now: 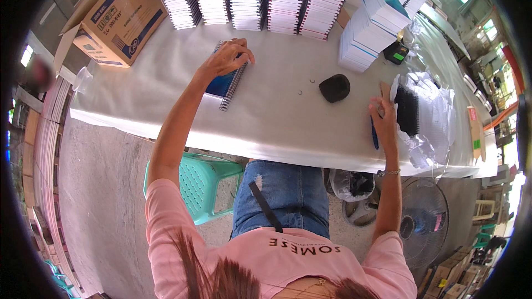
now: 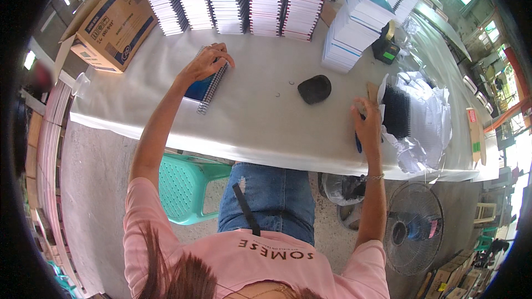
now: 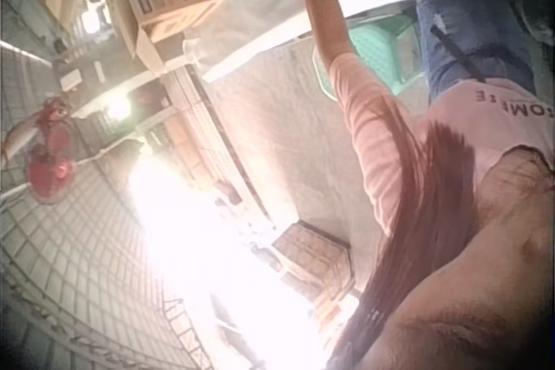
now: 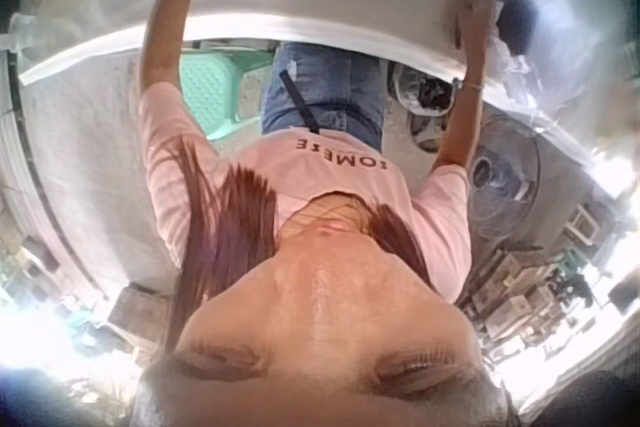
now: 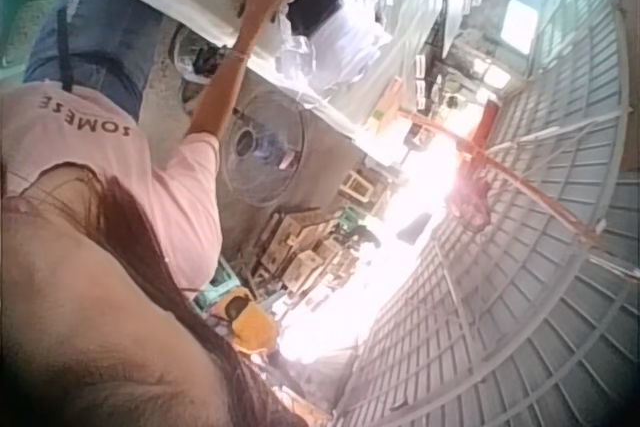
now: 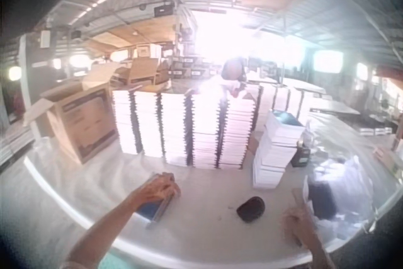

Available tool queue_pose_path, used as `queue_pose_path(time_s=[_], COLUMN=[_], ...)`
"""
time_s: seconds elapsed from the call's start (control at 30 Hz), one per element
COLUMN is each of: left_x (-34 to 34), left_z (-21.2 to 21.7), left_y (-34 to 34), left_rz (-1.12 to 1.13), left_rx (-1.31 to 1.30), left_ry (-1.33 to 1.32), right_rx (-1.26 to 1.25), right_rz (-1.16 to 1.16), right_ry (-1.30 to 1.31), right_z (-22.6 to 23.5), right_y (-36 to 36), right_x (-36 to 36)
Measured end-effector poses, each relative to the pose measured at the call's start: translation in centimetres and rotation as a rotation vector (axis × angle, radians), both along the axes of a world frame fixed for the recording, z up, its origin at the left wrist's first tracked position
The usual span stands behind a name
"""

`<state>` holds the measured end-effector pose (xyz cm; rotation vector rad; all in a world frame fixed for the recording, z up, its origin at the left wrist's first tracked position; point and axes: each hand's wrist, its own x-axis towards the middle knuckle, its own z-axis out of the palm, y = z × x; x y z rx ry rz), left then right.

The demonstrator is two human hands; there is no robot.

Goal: The person assembles spiral-bound notebooks by hand. They pick up a stack of blue notebook covers, align them with a metal spiral binding, and thread the spiral through the punched holes. The person then uses pliers to close the spiral ends and stacks the finished notebooks on the table.

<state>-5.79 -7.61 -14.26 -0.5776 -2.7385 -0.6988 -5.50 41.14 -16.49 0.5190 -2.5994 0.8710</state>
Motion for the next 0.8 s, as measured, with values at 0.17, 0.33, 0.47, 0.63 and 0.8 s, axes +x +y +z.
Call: queue_pose_path(time_s=[0.17,0.33,0.47,0.63,0.8], left_x=[-0.5,-0.1,-0.8,1.4,2.4], left_z=[-0.6,-0.7,0.5,1.7,3.2], left_y=[0.4,-0.1,1.1,2.0,5.8], left_rz=[0.07,0.076,0.1,0.144,0.063], left_rx=[-0.025,-0.009,0.028,-0.079,0.017], left_ry=[0.032,0.044,-0.039,0.166,0.291], right_rx=[-0.342,-0.654,-0.578,-0.496,-0.576], right_rz=[0.078,0.014,-0.146,-0.132,-0.076], right_ry=[-0.087,0.041,-0.074,-0.192,-0.287], right_z=[7.5,13.7,17.9,17.7,18.6], right_y=[-0.9,-3.8,-3.9,-4.8,-3.5], right_x=[-3.6,-9.4,-16.1,-18.0,-18.8])
